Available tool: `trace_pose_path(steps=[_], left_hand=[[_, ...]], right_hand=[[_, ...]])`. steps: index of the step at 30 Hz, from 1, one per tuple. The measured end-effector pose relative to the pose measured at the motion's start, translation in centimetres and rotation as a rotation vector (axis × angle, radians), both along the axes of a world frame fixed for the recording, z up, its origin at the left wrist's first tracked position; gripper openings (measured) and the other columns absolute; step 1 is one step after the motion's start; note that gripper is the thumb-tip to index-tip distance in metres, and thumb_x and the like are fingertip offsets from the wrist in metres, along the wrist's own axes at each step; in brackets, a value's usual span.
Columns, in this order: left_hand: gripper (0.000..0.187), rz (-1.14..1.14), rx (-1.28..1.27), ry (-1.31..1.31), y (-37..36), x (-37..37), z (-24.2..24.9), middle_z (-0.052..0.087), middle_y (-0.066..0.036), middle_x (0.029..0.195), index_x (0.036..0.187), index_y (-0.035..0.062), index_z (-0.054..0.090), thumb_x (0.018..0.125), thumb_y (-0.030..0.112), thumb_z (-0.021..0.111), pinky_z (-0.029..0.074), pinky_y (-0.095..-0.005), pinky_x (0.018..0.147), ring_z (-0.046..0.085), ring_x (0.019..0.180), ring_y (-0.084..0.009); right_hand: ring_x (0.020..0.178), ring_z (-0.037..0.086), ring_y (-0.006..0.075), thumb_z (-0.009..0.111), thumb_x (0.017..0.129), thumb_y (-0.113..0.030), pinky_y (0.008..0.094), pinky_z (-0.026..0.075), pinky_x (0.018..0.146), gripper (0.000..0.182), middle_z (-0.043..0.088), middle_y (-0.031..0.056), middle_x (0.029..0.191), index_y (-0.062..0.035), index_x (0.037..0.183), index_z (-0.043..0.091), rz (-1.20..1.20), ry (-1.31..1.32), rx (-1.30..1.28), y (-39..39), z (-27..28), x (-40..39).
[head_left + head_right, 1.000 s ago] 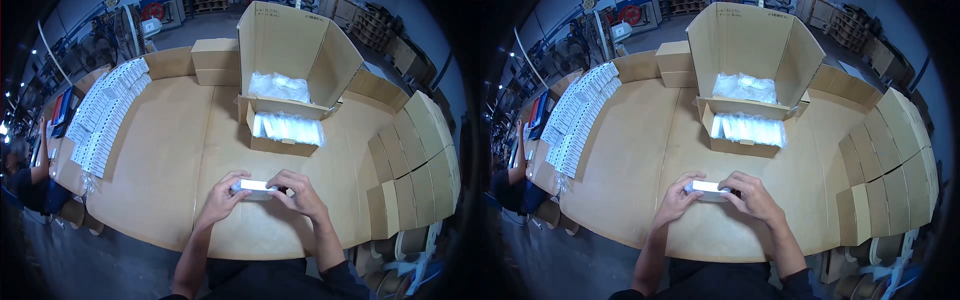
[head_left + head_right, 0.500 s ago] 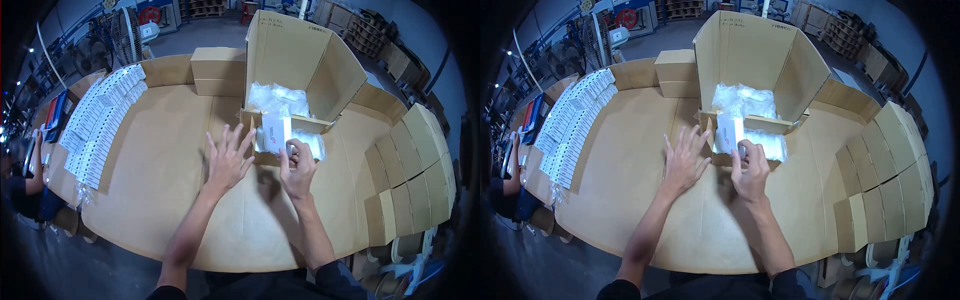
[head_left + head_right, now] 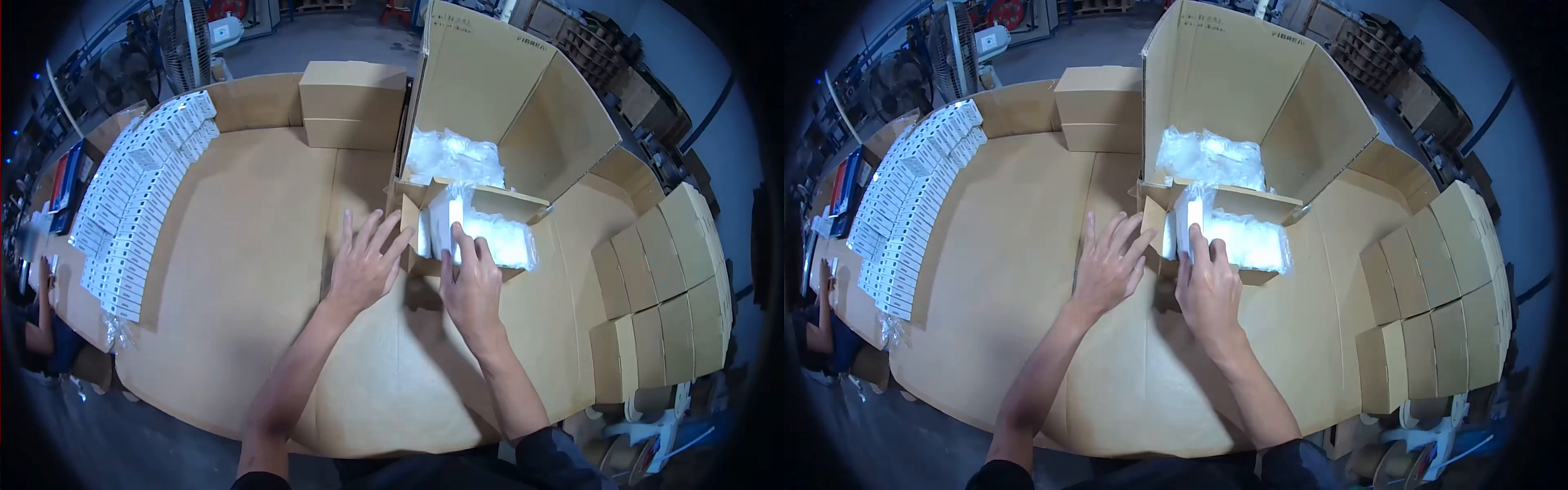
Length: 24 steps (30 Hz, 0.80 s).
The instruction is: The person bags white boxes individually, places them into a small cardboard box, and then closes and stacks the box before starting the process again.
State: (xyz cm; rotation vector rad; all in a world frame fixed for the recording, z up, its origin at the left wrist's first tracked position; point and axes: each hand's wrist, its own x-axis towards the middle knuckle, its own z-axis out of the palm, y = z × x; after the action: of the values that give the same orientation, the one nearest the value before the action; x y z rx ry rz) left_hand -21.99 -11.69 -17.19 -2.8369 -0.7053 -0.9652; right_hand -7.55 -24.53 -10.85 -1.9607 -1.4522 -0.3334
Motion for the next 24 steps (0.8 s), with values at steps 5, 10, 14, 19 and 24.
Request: trace_pose_path(steps=[5, 10, 14, 19, 24], left_hand=[[0.06, -0.019, -0.031, -0.018, 0.3, 0.4, -0.2, 0.052, -0.006, 0.146, 0.141, 0.0198, 0.057, 0.084, 0.019, 0.074, 0.024, -0.0677, 0.121, 0.046, 0.138, -0.0321], [0.061, -0.017, -0.04, 0.0, 0.1, 0.5, 0.1, 0.054, -0.006, 0.145, 0.142, 0.0197, 0.056, 0.084, 0.018, 0.073, 0.024, -0.0666, 0.121, 0.046, 0.138, -0.0314], [0.062, -0.008, -0.058, 0.008, -0.3, 0.3, 0.4, 0.054, -0.006, 0.144, 0.143, 0.0189, 0.055, 0.083, 0.018, 0.074, 0.024, -0.0654, 0.122, 0.046, 0.138, -0.0303], [0.056, -0.01, -0.106, -0.024, -0.5, 0.5, 0.4, 0.053, -0.009, 0.14, 0.139, 0.0152, 0.055, 0.085, 0.009, 0.069, 0.024, -0.0654, 0.121, 0.048, 0.136, -0.0308], [0.061, 0.017, -0.171, -0.051, -1.5, 1.3, 0.6, 0.055, -0.013, 0.14, 0.141, 0.0116, 0.055, 0.081, 0.008, 0.066, 0.026, -0.0637, 0.121, 0.05, 0.135, -0.0324]], right_hand=[[0.075, 0.069, 0.0479, 0.065, 0.089, -0.001, 0.0534, 0.058, 0.062, 0.032, 0.063, 0.0269, 0.099, 0.0047, 0.12, 0.057, 0.031, 0.071, -0.126, 2.0, 0.0, 0.0], [0.083, 0.07, 0.0427, 0.065, 0.089, -0.004, 0.0514, 0.057, 0.062, 0.027, 0.063, 0.0249, 0.104, 0.0061, 0.114, 0.062, -0.019, 0.001, -0.334, 3.1, -1.6, 1.2], [0.13, 0.05, 0.041, 0.061, 0.098, -0.025, 0.0609, 0.044, 0.101, 0.043, 0.053, 0.0229, 0.138, 0.0058, 0.128, 0.061, -0.015, -0.05, -0.432, 1.8, -0.2, 0.4], [0.149, 0.03, 0.0411, 0.054, 0.102, -0.044, 0.0711, 0.018, 0.118, 0.07, 0.039, 0.0198, 0.159, 0.006, 0.15, 0.045, 0.035, -0.211, -0.37, 0.6, -4.5, 1.0], [0.153, 0.027, 0.0405, 0.054, 0.101, -0.049, 0.0712, 0.013, 0.12, 0.075, 0.037, 0.0186, 0.162, 0.0044, 0.153, 0.04, 0.071, -0.206, -0.4, 0.1, -3.8, 1.8]])
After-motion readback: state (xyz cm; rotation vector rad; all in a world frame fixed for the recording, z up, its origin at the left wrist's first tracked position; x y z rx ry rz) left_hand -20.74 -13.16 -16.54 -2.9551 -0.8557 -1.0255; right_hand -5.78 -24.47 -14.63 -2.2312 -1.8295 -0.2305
